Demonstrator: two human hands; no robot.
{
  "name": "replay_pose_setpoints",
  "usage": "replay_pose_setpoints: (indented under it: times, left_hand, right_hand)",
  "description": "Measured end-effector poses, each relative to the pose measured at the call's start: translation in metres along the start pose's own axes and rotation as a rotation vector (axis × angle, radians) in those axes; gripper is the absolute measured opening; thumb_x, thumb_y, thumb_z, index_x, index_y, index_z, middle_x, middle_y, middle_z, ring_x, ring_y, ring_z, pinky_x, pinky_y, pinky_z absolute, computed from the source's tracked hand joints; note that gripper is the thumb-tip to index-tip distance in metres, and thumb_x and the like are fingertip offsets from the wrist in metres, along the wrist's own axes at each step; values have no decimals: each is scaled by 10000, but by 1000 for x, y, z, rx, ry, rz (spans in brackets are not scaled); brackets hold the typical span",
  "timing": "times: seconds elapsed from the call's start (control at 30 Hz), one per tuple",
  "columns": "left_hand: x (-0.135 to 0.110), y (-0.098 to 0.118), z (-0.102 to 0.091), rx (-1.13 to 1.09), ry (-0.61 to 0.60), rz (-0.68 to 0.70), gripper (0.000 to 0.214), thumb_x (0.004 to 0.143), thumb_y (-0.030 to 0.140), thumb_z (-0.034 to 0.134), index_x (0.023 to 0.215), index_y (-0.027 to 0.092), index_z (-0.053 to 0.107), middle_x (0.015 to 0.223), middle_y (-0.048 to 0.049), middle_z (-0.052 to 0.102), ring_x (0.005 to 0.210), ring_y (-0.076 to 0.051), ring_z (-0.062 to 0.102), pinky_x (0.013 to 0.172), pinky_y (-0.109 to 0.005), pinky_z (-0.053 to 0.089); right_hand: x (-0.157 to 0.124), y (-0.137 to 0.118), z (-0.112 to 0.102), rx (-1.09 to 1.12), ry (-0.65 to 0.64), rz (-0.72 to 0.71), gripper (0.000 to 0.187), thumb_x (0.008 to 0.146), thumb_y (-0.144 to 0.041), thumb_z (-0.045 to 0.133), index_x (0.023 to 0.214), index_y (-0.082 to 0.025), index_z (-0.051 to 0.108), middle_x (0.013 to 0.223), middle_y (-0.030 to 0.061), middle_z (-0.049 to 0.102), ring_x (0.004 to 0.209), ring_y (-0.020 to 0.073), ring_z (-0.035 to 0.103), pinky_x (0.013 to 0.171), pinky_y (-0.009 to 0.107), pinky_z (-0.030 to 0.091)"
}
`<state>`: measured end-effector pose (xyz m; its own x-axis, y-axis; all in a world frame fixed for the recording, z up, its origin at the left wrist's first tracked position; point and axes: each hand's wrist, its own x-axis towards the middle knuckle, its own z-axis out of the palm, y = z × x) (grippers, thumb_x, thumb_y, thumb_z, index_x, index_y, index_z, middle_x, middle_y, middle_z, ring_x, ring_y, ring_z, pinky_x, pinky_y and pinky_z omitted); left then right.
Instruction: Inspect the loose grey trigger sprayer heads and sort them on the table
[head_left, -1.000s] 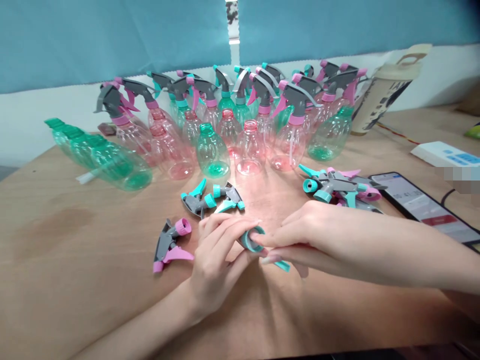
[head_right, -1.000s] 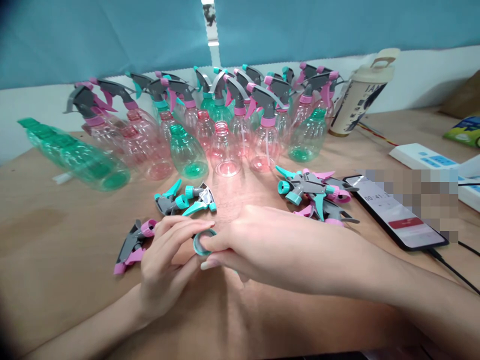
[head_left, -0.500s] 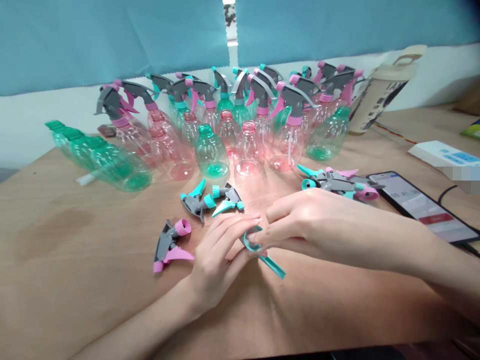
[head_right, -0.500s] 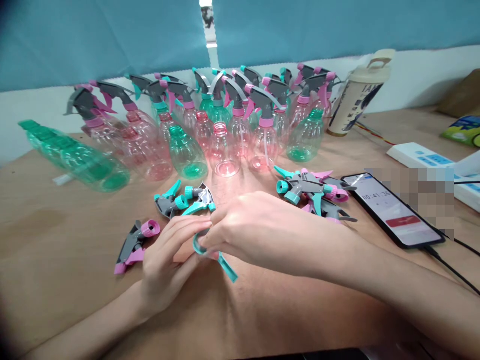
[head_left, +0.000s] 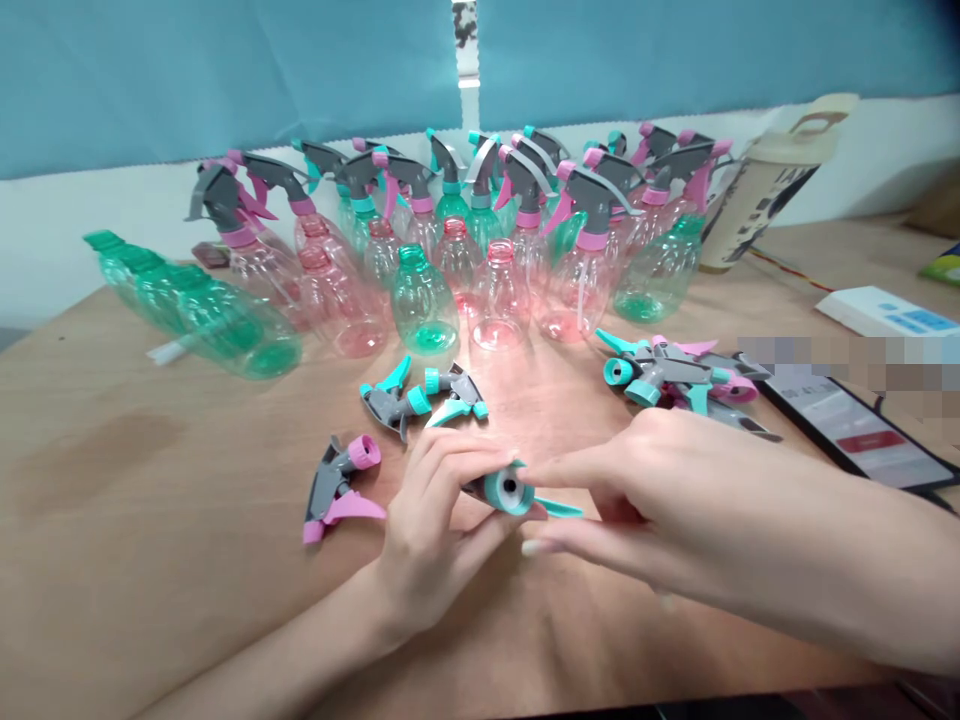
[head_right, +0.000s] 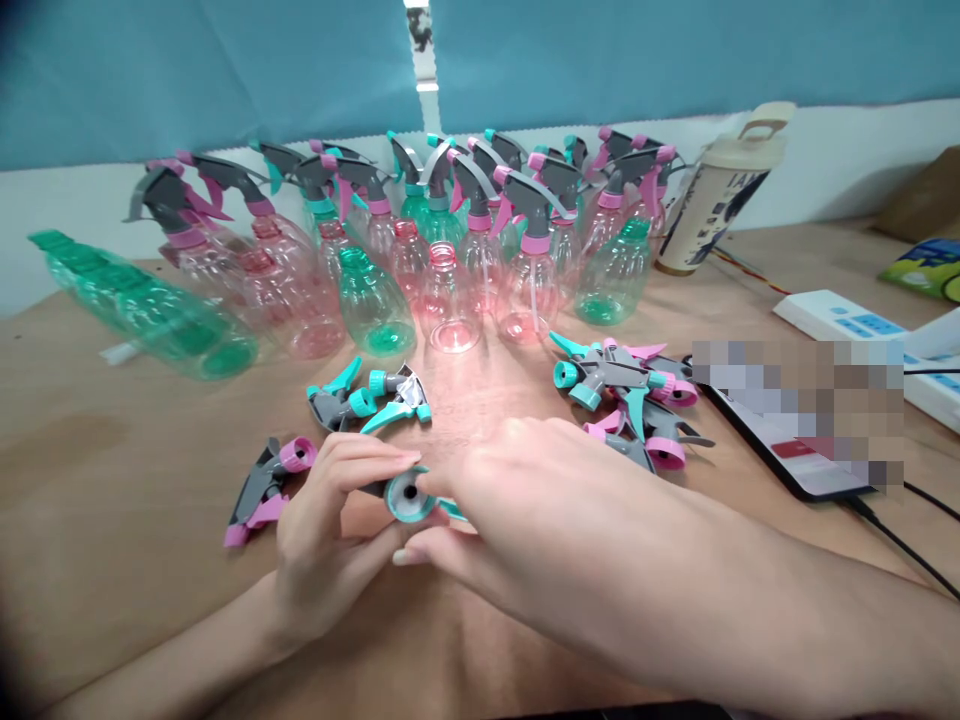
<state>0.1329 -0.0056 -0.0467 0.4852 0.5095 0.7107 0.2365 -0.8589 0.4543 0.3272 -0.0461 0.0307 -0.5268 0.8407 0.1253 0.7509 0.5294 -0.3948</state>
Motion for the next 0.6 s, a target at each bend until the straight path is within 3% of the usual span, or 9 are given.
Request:
replay_pose_setpoints:
  times: [0.1,0.27,0.4,0.6]
  left_hand:
    - [-2,0,1,-4,28,-23,391,710,126,773,1035,142,555,908,-47,621,874,-186,562,772,-335,478]
    - [-3,-4,1,-23,42,-54,309,778,146,711,1047,149,557,950,-73,624,903,-204,574,783,-362,485]
    - [-3,-8,1,-38,45,-94,286,788,164,706,1035,146,562,967,-90,626,898,-206,590,777,-364,492]
    - [-4,-9,3,-61,59,-95,346,758,194,742,1051,156,561,946,-80,627,904,-211,588,776,-364,503]
  right_hand:
    - [1,-1,-4,173,-107,48,167,859,-398,586,864,-255,673,392,-107,395,330,52,268,385,224,204]
    - [12,7,-14,433,-284,111,255,908,-431,506,1021,-260,658,483,-87,510,422,49,437,410,161,297]
    - [23,22,-16,559,-387,103,286,938,-386,459,1007,-229,688,500,-70,514,438,51,457,417,148,331]
    - [30,37,-15,536,-370,-11,288,928,-346,488,1079,-222,699,566,-41,546,480,53,471,425,160,309]
